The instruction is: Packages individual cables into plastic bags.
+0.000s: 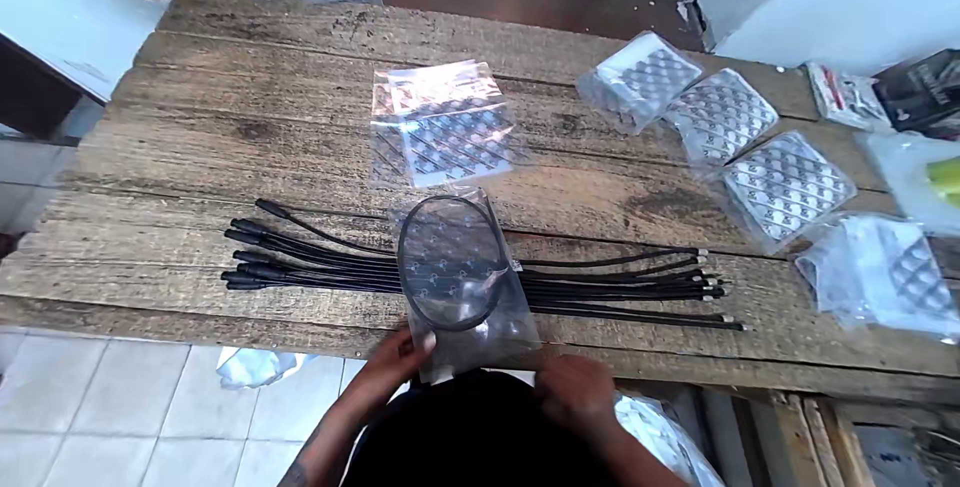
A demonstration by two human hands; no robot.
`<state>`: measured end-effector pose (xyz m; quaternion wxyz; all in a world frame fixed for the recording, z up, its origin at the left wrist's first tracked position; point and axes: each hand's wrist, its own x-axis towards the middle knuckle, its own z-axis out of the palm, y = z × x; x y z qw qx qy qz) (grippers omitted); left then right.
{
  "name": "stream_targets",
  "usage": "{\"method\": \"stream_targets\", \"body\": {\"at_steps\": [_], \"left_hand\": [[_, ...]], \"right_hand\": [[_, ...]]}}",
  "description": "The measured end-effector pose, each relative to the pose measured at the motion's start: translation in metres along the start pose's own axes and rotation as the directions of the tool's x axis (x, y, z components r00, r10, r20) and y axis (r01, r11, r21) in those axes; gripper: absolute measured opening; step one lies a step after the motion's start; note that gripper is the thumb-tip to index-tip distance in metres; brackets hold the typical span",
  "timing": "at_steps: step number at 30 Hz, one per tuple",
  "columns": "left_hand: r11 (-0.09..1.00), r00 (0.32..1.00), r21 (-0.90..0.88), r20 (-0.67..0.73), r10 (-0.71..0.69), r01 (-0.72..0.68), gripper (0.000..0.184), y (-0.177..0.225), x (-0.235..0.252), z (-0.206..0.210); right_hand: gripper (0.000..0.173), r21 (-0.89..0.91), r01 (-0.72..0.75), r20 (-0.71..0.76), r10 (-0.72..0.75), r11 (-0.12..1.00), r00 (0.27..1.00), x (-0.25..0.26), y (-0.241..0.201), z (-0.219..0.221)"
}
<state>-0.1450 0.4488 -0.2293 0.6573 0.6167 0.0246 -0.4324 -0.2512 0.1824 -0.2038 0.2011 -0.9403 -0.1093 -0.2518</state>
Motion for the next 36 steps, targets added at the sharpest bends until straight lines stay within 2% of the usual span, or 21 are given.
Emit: {"method": "stream_targets", "body": {"at_steps": [1,2,4,6,7,10,12,13,15,18,19,20,21,22,23,25,26,28,31,33,36], "left_hand": [[0.995,0.993,-0.101,-0.117,-0.020,0.008,0.032,0.003,0.010,0.011],[0.987,0.976,-0.162,-0.214,-0.033,-0.002,0.027,0.006,0.019,0.020],[0.982,0.953,-0.182,-0.304,-0.012,-0.046,0.018,0.012,0.025,0.028],[0.989,0.960,-0.123,-0.277,0.043,-0.080,0.015,0.018,0.019,0.020],[0.994,0.969,-0.069,-0.237,0.062,-0.081,0.019,0.019,0.015,0.013],[0.994,0.978,0.093,-0.198,0.070,-0.052,0.057,0.020,0.006,0.003],[0.981,0.953,0.156,-0.264,0.150,-0.111,0.061,0.024,0.003,-0.002],[0.972,0.927,0.174,-0.314,0.206,-0.158,0.059,0.035,0.005,-0.006],[0.959,0.861,0.083,-0.425,0.280,-0.271,0.051,0.086,0.019,-0.020],[0.824,0.814,-0.265,-0.469,0.344,-0.501,0.035,0.191,0.036,-0.060],[0.781,0.770,-0.246,-0.487,0.412,-0.574,0.040,0.215,0.034,-0.074],[0.782,0.699,-0.080,-0.510,0.501,-0.618,0.046,0.226,0.031,-0.087],[0.778,0.605,0.202,-0.525,0.598,-0.595,0.054,0.220,0.031,-0.096],[0.725,0.535,0.489,-0.489,0.688,-0.486,0.061,0.198,0.034,-0.104],[0.629,0.529,0.692,-0.407,0.745,-0.353,0.058,0.165,0.039,-0.110],[0.487,0.677,0.856,-0.255,0.690,-0.173,0.044,0.103,0.050,-0.113],[0.398,0.708,0.910,-0.206,0.675,-0.114,0.040,0.079,0.055,-0.115],[0.274,0.756,0.961,-0.158,0.636,-0.030,0.040,0.064,0.061,-0.116],[0.270,0.902,0.961,-0.164,0.400,0.055,0.050,0.082,0.058,-0.112],[0.214,0.892,0.976,-0.136,0.431,0.046,0.050,0.077,0.058,-0.114],[0.137,0.835,0.990,-0.100,0.541,0.031,0.058,0.059,0.054,-0.115]], "right_hand": [[0.028,-0.029,-0.167,0.023,0.168,0.986,0.986,0.001,0.009,-0.010],[0.024,-0.011,-0.368,0.079,0.368,0.930,0.926,0.008,0.020,-0.017],[0.022,0.113,-0.739,0.258,0.699,0.664,0.667,0.036,0.041,-0.017],[0.031,0.236,-0.904,0.527,0.735,0.356,0.427,0.062,0.052,-0.002],[0.038,0.268,-0.925,0.635,0.673,0.269,0.379,0.069,0.050,0.007],[0.050,0.316,-0.903,0.722,0.543,0.293,0.429,0.061,0.037,0.031],[0.054,0.384,-0.865,0.677,0.539,0.323,0.502,0.062,0.029,0.036],[0.054,0.447,-0.819,0.615,0.540,0.361,0.574,0.074,0.027,0.041],[0.052,0.593,-0.677,0.454,0.513,0.436,0.728,0.135,0.032,0.052],[0.061,0.763,-0.545,0.351,0.486,0.347,0.800,0.274,0.035,0.048],[0.062,0.804,-0.504,0.335,0.460,0.315,0.822,0.308,0.031,0.040],[0.060,0.831,-0.443,0.281,0.435,0.336,0.856,0.328,0.025,0.031],[0.057,0.847,-0.362,0.210,0.381,0.390,0.901,0.332,0.019,0.026],[0.050,0.851,-0.280,0.155,0.297,0.445,0.942,0.321,0.016,0.027],[0.039,0.845,-0.253,0.178,0.200,0.471,0.964,0.299,0.015,0.031],[0.027,0.768,-0.363,0.410,0.031,0.528,0.911,0.242,0.016,0.041],[0.024,0.675,-0.380,0.489,0.003,0.633,0.872,0.211,0.020,0.047],[0.021,0.398,-0.342,0.514,0.102,0.851,0.852,0.154,0.032,0.044],[0.032,0.041,-0.415,0.377,0.371,0.909,0.849,0.102,0.077,0.017],[0.047,-0.140,-0.441,0.323,0.462,0.886,0.826,0.069,0.121,0.001],[0.070,-0.219,-0.390,0.417,0.447,0.895,0.791,0.026,0.159,-0.019]]}}
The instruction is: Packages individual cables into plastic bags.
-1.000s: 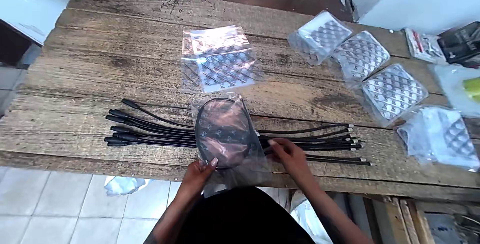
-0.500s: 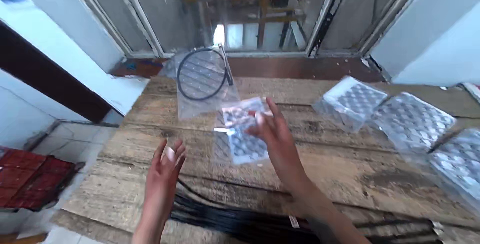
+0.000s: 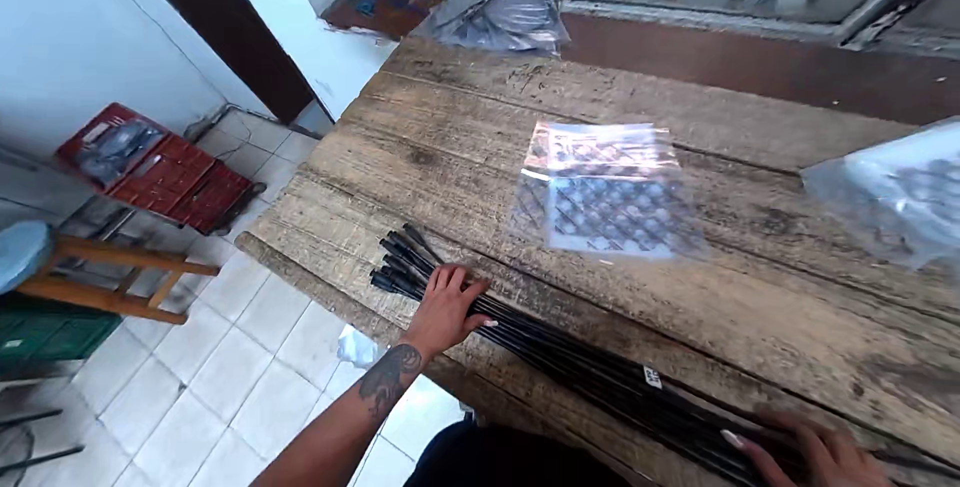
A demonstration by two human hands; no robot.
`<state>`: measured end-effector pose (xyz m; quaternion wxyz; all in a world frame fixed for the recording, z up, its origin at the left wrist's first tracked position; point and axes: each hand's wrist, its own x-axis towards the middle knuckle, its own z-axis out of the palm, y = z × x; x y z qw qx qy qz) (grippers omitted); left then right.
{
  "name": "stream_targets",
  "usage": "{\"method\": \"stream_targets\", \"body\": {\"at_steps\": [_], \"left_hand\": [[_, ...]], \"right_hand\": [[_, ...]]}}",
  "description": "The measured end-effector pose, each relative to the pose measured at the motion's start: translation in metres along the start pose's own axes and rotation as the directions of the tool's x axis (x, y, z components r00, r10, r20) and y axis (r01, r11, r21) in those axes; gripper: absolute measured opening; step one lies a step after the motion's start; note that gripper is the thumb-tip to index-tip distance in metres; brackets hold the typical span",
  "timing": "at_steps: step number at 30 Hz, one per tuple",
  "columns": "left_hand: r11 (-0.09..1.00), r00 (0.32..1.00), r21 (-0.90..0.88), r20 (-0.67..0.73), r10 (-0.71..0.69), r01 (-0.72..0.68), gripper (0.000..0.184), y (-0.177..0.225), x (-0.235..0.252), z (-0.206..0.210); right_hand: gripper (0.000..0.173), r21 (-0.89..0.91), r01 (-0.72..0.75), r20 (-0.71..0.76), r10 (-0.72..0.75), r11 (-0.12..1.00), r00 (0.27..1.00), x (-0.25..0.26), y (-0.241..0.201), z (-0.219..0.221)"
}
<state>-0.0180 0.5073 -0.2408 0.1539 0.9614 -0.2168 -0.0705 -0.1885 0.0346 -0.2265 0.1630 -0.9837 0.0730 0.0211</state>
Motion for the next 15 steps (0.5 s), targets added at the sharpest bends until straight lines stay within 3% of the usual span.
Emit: {"method": "stream_targets", "body": {"at_steps": [4,8,10,15], "left_hand": [[0.996,0.997,-0.055,0.038,0.069,-0.067,0.087,-0.002,-0.019,0.010],[0.990,0.989,-0.029,-0.051,0.139,-0.140,0.074,-0.003,-0.029,0.025],[0.986,0.985,-0.014,-0.059,0.164,-0.165,0.071,-0.004,-0.028,0.025],[0.965,0.972,-0.189,-0.185,0.146,-0.181,0.023,0.006,-0.012,-0.008]], "right_hand": [[0.101,-0.061,0.089,0.114,-0.081,0.994,0.990,-0.035,-0.003,-0.002],[0.075,-0.130,0.131,0.052,-0.125,0.983,0.991,-0.051,0.007,0.006],[0.070,-0.140,0.154,0.037,-0.151,0.978,0.988,-0.050,0.014,0.010],[0.043,-0.044,0.088,-0.215,-0.095,0.995,0.972,-0.020,-0.003,-0.017]]}}
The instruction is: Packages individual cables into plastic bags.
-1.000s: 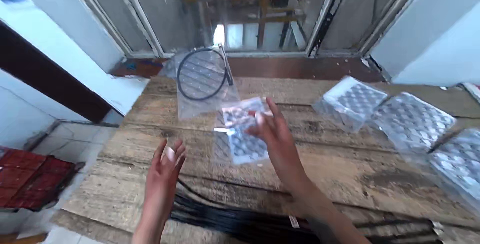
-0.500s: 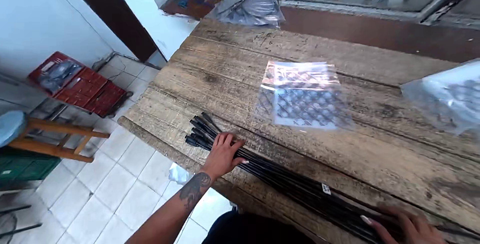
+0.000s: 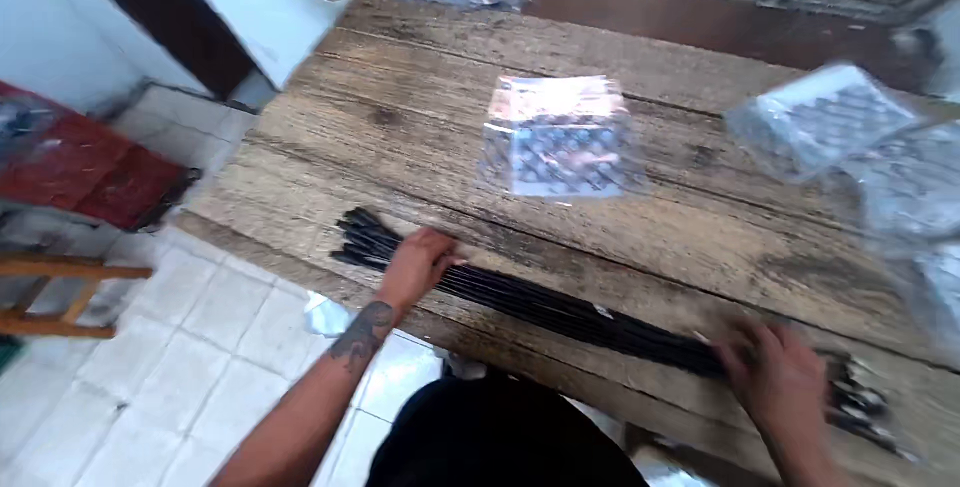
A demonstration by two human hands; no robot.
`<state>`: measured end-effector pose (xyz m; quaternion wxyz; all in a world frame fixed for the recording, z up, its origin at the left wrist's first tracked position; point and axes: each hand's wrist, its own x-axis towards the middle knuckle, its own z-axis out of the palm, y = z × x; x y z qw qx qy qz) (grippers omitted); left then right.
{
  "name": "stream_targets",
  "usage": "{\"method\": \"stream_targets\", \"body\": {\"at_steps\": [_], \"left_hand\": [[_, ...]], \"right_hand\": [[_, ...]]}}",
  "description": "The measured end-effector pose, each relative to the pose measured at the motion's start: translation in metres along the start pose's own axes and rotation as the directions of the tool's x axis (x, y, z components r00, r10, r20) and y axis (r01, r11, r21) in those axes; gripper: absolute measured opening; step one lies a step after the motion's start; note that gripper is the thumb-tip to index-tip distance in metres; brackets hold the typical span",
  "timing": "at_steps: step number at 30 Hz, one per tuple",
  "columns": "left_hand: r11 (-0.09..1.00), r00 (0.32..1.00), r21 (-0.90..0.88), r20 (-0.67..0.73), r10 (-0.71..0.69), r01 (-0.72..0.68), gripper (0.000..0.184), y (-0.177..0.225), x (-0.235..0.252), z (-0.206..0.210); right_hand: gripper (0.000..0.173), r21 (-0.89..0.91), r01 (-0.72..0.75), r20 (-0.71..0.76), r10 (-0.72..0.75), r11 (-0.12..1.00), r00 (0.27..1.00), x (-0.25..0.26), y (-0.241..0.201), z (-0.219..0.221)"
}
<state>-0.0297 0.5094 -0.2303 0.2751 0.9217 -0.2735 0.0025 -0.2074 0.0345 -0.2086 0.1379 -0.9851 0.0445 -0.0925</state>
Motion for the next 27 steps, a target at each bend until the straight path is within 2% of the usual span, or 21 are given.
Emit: {"method": "stream_targets", "body": {"at_steps": [2,4,7,8,9,10,11,12,13,14,15,16,17,18,19,23,25,27], "left_hand": [[0.998,0.994,-0.023,0.091,0.057,-0.055,0.025,0.005,0.006,0.005],[0.994,0.984,-0.024,0.139,0.108,-0.105,0.030,0.001,0.007,0.011],[0.993,0.991,-0.020,0.059,0.121,-0.120,0.014,-0.003,0.004,0.024],[0.993,0.993,-0.026,0.031,0.115,-0.114,0.011,0.000,0.004,0.024],[0.993,0.994,-0.037,-0.007,0.111,-0.111,0.012,0.006,0.004,0.020],[0.992,0.993,-0.071,-0.052,0.103,-0.106,0.014,0.014,0.006,0.012],[0.986,0.991,-0.127,-0.096,0.097,-0.109,0.016,0.025,0.008,0.000],[0.976,0.988,-0.181,-0.122,0.098,-0.119,0.019,0.035,0.008,-0.013],[0.968,0.986,-0.211,-0.127,0.110,-0.135,0.021,0.044,0.009,-0.026],[0.965,0.984,-0.213,-0.126,0.128,-0.153,0.025,0.049,0.009,-0.035],[0.966,0.981,-0.198,-0.131,0.144,-0.169,0.029,0.052,0.009,-0.040],[0.970,0.978,-0.164,-0.140,0.155,-0.177,0.030,0.052,0.009,-0.042],[0.975,0.977,-0.134,-0.143,0.158,-0.178,0.029,0.051,0.009,-0.041],[0.978,0.976,-0.108,-0.145,0.164,-0.181,0.028,0.049,0.010,-0.037],[0.977,0.974,-0.097,-0.148,0.173,-0.188,0.026,0.048,0.012,-0.031],[0.972,0.975,-0.102,-0.099,0.201,-0.211,0.023,0.062,0.012,0.004],[0.971,0.975,-0.100,-0.081,0.209,-0.216,0.022,0.067,0.011,0.019],[0.978,0.976,-0.060,-0.099,0.194,-0.201,0.021,0.060,0.007,0.028]], "right_hand": [[0.046,-0.006,0.006,-0.022,-0.007,1.000,1.000,0.012,-0.006,-0.007],[0.039,0.004,-0.009,-0.069,0.010,1.000,0.998,0.011,-0.019,0.002],[0.024,0.160,-0.155,-0.164,0.181,0.975,0.970,-0.017,-0.057,0.014],[0.024,0.242,-0.205,-0.127,0.241,0.948,0.962,-0.031,-0.073,0.019],[0.027,0.355,-0.259,-0.028,0.287,0.898,0.957,-0.043,-0.090,0.022],[0.031,0.493,-0.335,0.141,0.306,0.803,0.941,-0.052,-0.103,0.024],[0.034,0.637,-0.433,0.341,0.271,0.637,0.900,-0.056,-0.111,0.024],[0.041,0.758,-0.512,0.476,0.194,0.404,0.858,-0.057,-0.111,0.024],[0.055,0.833,-0.531,0.510,0.158,0.156,0.846,-0.056,-0.106,0.024],[0.064,0.874,-0.483,0.482,0.215,-0.053,0.849,-0.054,-0.098,0.020],[0.058,0.900,-0.392,0.435,0.354,-0.191,0.828,-0.048,-0.087,0.011],[0.048,0.918,-0.289,0.394,0.532,-0.272,0.750,-0.040,-0.075,0.000],[0.041,0.926,-0.216,0.373,0.657,-0.311,0.655,-0.034,-0.065,-0.010],[0.035,0.931,-0.182,0.362,0.721,-0.318,0.591,-0.030,-0.060,-0.017],[0.033,0.937,-0.180,0.348,0.739,-0.301,0.577,-0.026,-0.061,-0.021],[0.024,0.941,-0.274,0.333,0.677,-0.197,0.657,-0.014,-0.105,-0.003],[0.019,0.924,-0.320,0.380,0.613,-0.212,0.692,-0.007,-0.138,0.014],[0.021,0.890,-0.375,0.455,0.520,-0.257,0.723,-0.005,-0.148,0.024]]}}
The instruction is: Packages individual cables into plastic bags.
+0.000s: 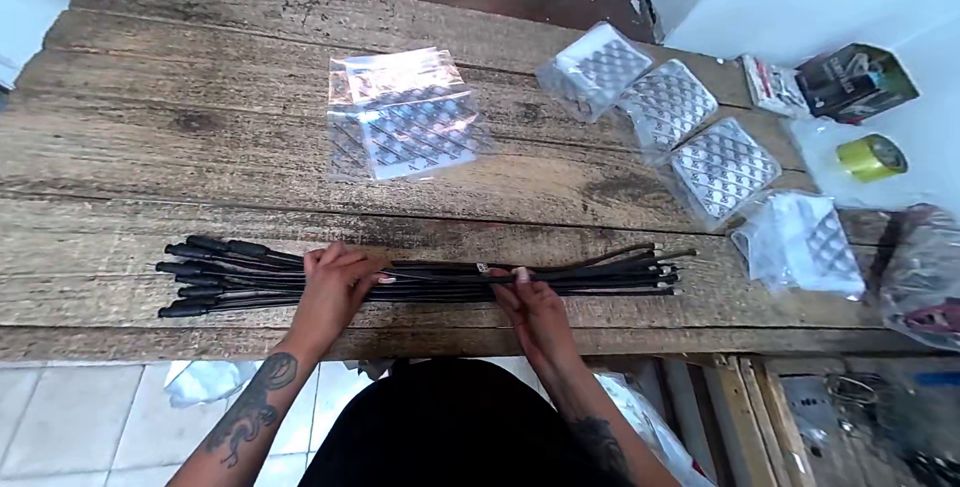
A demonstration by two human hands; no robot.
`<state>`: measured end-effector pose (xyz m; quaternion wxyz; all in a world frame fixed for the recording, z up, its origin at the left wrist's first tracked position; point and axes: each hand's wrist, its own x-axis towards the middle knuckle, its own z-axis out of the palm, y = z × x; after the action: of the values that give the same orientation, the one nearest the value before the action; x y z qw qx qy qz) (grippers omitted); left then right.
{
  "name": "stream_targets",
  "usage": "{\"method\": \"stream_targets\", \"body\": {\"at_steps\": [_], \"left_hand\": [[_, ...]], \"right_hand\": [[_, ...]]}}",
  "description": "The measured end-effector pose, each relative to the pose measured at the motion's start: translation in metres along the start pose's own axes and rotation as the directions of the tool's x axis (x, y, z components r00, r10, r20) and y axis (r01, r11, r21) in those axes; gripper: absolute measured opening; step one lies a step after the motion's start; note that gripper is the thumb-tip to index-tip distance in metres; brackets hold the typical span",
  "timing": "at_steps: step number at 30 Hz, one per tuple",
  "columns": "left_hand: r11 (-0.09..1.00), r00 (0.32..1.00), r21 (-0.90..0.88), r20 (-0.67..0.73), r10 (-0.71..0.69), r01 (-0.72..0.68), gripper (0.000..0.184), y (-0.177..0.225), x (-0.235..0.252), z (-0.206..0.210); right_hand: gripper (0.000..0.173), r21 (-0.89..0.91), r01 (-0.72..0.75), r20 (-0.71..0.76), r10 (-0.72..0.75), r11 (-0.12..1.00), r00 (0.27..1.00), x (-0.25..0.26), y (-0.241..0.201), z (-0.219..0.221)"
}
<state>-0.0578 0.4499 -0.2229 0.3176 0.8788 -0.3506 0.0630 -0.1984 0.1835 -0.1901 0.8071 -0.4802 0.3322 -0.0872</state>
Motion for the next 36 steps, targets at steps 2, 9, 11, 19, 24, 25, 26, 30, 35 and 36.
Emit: {"method": "stream_targets", "body": {"at_steps": [2,9,11,19,24,25,26,30,35,36], "left_hand": [[0.995,0.998,0.086,-0.031,-0.048,0.051,0.019,-0.004,-0.009,0.000],[0.669,0.777,-0.432,0.138,-0.614,0.605,0.028,0.029,-0.027,0.012],[0.140,0.572,-0.845,0.219,-0.790,0.517,0.039,0.030,-0.014,0.002],[0.104,0.433,-0.942,0.046,-0.900,0.318,0.057,-0.004,-0.006,-0.068],[0.039,0.397,-0.993,0.009,-0.918,0.113,0.051,-0.014,0.013,-0.072],[0.001,0.373,-0.995,0.038,-0.927,0.103,0.045,-0.003,0.018,-0.065],[-0.028,0.355,-0.991,0.074,-0.932,0.134,0.039,0.015,0.021,-0.053],[-0.030,0.436,-0.925,0.207,-0.876,0.379,0.028,0.055,0.017,-0.043],[0.354,0.637,-0.530,0.665,-0.391,0.770,0.033,0.044,0.029,-0.102],[0.442,0.624,-0.470,0.713,-0.320,0.764,0.032,0.048,0.034,-0.102]], "right_hand": [[0.034,0.023,-0.068,0.094,0.066,0.997,0.993,0.008,-0.004,-0.023],[0.034,0.127,0.133,-0.361,-0.079,0.983,0.929,0.032,-0.067,-0.130],[0.037,0.121,0.154,-0.352,-0.103,0.981,0.930,0.022,-0.071,-0.135],[0.036,0.284,0.193,-0.370,-0.078,0.939,0.926,0.019,-0.069,-0.161],[0.018,0.177,0.135,-0.365,-0.063,0.975,0.929,0.026,-0.072,-0.161],[0.016,0.168,0.117,-0.385,-0.044,0.979,0.922,0.025,-0.070,-0.153],[0.015,0.160,0.102,-0.407,-0.028,0.982,0.913,0.023,-0.069,-0.141],[0.019,-0.067,0.088,-0.410,-0.107,0.994,0.906,0.020,-0.077,-0.083],[0.050,-0.664,0.454,0.220,-0.425,0.594,0.878,0.007,-0.093,0.048],[0.047,-0.721,0.585,0.385,-0.487,0.372,0.784,0.010,-0.091,0.069]]}}
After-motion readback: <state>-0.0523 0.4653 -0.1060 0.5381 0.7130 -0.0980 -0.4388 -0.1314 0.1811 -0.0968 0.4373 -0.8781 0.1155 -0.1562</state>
